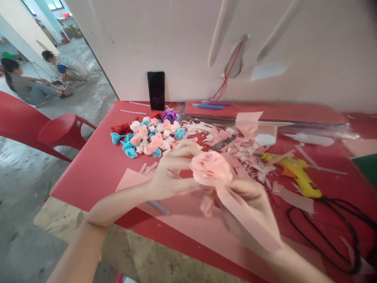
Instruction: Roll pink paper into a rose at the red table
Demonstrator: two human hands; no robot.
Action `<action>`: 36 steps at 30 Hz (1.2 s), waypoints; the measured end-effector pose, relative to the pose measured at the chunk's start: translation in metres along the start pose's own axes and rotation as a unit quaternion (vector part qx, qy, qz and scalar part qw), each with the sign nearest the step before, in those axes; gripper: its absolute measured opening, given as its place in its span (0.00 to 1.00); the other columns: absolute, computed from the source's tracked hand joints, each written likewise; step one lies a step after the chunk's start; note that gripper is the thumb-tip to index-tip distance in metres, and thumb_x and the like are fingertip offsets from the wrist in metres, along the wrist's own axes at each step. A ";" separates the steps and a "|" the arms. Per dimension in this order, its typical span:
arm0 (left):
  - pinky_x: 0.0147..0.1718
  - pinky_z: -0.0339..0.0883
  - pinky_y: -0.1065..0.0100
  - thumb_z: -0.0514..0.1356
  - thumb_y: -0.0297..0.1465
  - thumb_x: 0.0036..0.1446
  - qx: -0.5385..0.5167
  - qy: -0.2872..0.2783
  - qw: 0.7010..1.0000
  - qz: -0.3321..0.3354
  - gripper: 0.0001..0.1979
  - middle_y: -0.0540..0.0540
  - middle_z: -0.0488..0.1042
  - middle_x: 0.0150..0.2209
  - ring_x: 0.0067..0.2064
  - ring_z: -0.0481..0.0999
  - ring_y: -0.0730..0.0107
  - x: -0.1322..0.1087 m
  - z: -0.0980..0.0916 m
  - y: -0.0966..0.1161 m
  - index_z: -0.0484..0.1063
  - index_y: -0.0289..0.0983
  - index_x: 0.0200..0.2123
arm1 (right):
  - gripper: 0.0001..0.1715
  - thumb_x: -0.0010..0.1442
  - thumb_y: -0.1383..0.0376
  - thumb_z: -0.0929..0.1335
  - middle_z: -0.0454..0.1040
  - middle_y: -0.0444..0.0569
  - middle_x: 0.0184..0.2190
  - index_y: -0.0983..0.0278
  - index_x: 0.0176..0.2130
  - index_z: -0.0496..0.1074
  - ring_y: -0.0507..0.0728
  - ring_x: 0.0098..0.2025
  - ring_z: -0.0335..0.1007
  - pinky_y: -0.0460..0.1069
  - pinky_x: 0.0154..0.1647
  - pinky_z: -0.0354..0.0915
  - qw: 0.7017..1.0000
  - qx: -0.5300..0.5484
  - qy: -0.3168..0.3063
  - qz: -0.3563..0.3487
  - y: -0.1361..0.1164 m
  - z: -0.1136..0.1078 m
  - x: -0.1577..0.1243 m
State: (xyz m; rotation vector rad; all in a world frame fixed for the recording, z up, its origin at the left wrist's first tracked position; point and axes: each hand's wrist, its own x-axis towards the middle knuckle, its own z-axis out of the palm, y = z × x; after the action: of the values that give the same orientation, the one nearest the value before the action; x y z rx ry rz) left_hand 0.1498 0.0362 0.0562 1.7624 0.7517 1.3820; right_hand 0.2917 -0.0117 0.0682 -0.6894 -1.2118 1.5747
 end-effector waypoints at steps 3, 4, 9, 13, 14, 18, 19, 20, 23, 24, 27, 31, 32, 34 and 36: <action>0.45 0.68 0.55 0.61 0.42 0.51 -0.062 -0.006 0.998 0.000 0.13 0.45 0.76 0.30 0.39 0.73 0.62 -0.005 0.002 0.007 0.75 0.38 0.26 | 0.11 0.54 0.72 0.69 0.78 0.41 0.22 0.55 0.31 0.77 0.53 0.24 0.75 0.45 0.25 0.71 0.954 -0.234 0.127 -0.138 -0.006 0.000 -0.003; 0.47 0.67 0.56 0.60 0.40 0.53 -0.076 -0.015 0.997 -0.006 0.12 0.44 0.76 0.32 0.42 0.73 0.62 -0.006 0.002 0.009 0.75 0.38 0.27 | 0.12 0.53 0.73 0.69 0.78 0.41 0.23 0.55 0.33 0.76 0.53 0.25 0.75 0.45 0.26 0.71 0.926 -0.292 0.155 -0.183 -0.006 0.000 -0.005; 0.44 0.68 0.58 0.56 0.43 0.56 -0.084 -0.040 0.996 -0.013 0.16 0.41 0.76 0.34 0.41 0.73 0.61 -0.007 0.003 0.017 0.73 0.36 0.28 | 0.14 0.55 0.79 0.66 0.74 0.43 0.20 0.60 0.34 0.72 0.51 0.22 0.71 0.44 0.26 0.69 0.783 -0.499 0.165 -0.333 -0.002 -0.001 -0.006; 0.36 0.70 0.62 0.61 0.42 0.51 -0.101 -0.006 0.994 -0.032 0.15 0.43 0.74 0.29 0.34 0.74 0.65 -0.006 0.007 0.023 0.70 0.35 0.25 | 0.13 0.53 0.80 0.67 0.73 0.45 0.19 0.63 0.35 0.69 0.51 0.22 0.70 0.46 0.26 0.67 0.714 -0.566 0.135 -0.388 -0.001 -0.006 -0.001; 0.34 0.70 0.63 0.62 0.42 0.50 -0.104 0.003 0.994 -0.037 0.15 0.44 0.74 0.28 0.33 0.74 0.66 -0.006 0.008 0.024 0.70 0.35 0.25 | 0.13 0.53 0.80 0.66 0.74 0.46 0.20 0.64 0.35 0.69 0.52 0.23 0.71 0.47 0.26 0.67 0.702 -0.576 0.128 -0.399 -0.002 -0.007 0.000; 0.33 0.70 0.65 0.63 0.36 0.51 -0.087 0.002 0.995 -0.046 0.10 0.45 0.76 0.27 0.31 0.75 0.68 -0.006 0.008 0.029 0.70 0.35 0.26 | 0.14 0.53 0.81 0.65 0.76 0.49 0.20 0.66 0.36 0.68 0.54 0.24 0.73 0.48 0.26 0.67 0.665 -0.604 0.094 -0.429 -0.004 -0.010 0.001; 0.34 0.71 0.64 0.62 0.35 0.52 -0.075 -0.001 0.996 -0.047 0.09 0.45 0.76 0.28 0.32 0.75 0.68 -0.005 0.007 0.030 0.71 0.35 0.25 | 0.14 0.52 0.81 0.65 0.75 0.49 0.19 0.66 0.36 0.68 0.54 0.23 0.73 0.48 0.26 0.67 0.664 -0.601 0.097 -0.434 -0.004 -0.009 0.001; 0.36 0.71 0.64 0.62 0.33 0.52 -0.061 -0.004 0.997 -0.048 0.09 0.45 0.77 0.29 0.33 0.75 0.67 -0.005 0.006 0.032 0.71 0.35 0.24 | 0.14 0.52 0.81 0.66 0.75 0.48 0.19 0.66 0.36 0.68 0.54 0.23 0.73 0.48 0.26 0.68 0.667 -0.598 0.098 -0.433 -0.005 -0.008 0.001; 0.37 0.71 0.62 0.62 0.32 0.53 -0.022 -0.008 0.998 -0.063 0.10 0.45 0.78 0.29 0.34 0.76 0.67 -0.005 0.003 0.037 0.72 0.35 0.21 | 0.14 0.53 0.81 0.66 0.75 0.46 0.20 0.63 0.34 0.68 0.53 0.23 0.73 0.47 0.26 0.69 0.702 -0.569 0.115 -0.412 -0.006 -0.004 -0.001; 0.35 0.71 0.62 0.62 0.33 0.52 -0.016 -0.004 0.998 -0.067 0.11 0.45 0.78 0.28 0.33 0.76 0.66 -0.005 0.003 0.038 0.72 0.36 0.20 | 0.14 0.54 0.80 0.65 0.75 0.45 0.21 0.63 0.34 0.68 0.52 0.23 0.73 0.46 0.26 0.69 0.722 -0.556 0.119 -0.395 -0.007 -0.003 -0.001; 0.32 0.72 0.62 0.64 0.35 0.49 -0.039 0.027 0.996 -0.077 0.11 0.47 0.77 0.25 0.31 0.75 0.67 -0.005 0.003 0.038 0.73 0.37 0.19 | 0.13 0.56 0.78 0.64 0.77 0.44 0.24 0.60 0.35 0.70 0.52 0.25 0.75 0.45 0.27 0.71 0.784 -0.517 0.117 -0.324 -0.011 -0.001 -0.005; 0.39 0.73 0.59 0.67 0.38 0.45 -0.091 0.046 0.988 -0.115 0.11 0.47 0.77 0.25 0.34 0.75 0.64 -0.004 0.004 0.036 0.76 0.39 0.19 | 0.13 0.56 0.74 0.65 0.78 0.41 0.27 0.56 0.34 0.71 0.54 0.25 0.75 0.46 0.26 0.72 0.847 -0.456 0.105 -0.254 -0.016 0.000 -0.007; 0.41 0.72 0.58 0.67 0.39 0.44 -0.100 0.044 0.987 -0.122 0.10 0.47 0.78 0.26 0.36 0.76 0.63 -0.004 0.004 0.036 0.77 0.40 0.19 | 0.12 0.56 0.74 0.65 0.78 0.40 0.26 0.55 0.34 0.71 0.53 0.24 0.75 0.46 0.23 0.71 0.860 -0.438 0.101 -0.242 -0.018 0.000 -0.007; 0.43 0.72 0.57 0.68 0.40 0.44 -0.116 0.041 0.984 -0.129 0.10 0.47 0.78 0.27 0.37 0.76 0.62 -0.004 0.004 0.035 0.78 0.40 0.20 | 0.12 0.56 0.74 0.66 0.77 0.38 0.24 0.55 0.33 0.71 0.51 0.21 0.72 0.44 0.19 0.68 0.873 -0.416 0.097 -0.235 -0.020 0.000 -0.006; 0.40 0.73 0.59 0.68 0.39 0.42 -0.127 0.043 0.981 -0.139 0.09 0.47 0.78 0.26 0.36 0.76 0.63 -0.004 0.005 0.035 0.78 0.40 0.21 | 0.13 0.54 0.75 0.66 0.75 0.38 0.21 0.56 0.32 0.71 0.50 0.19 0.70 0.43 0.17 0.66 0.861 -0.428 0.101 -0.256 -0.022 0.000 -0.006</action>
State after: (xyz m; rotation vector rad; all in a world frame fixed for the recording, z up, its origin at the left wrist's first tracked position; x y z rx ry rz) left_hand 0.1531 0.0129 0.0826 1.3519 0.7946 1.3062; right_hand 0.3018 -0.0170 0.0875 -0.9453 -1.7522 0.4556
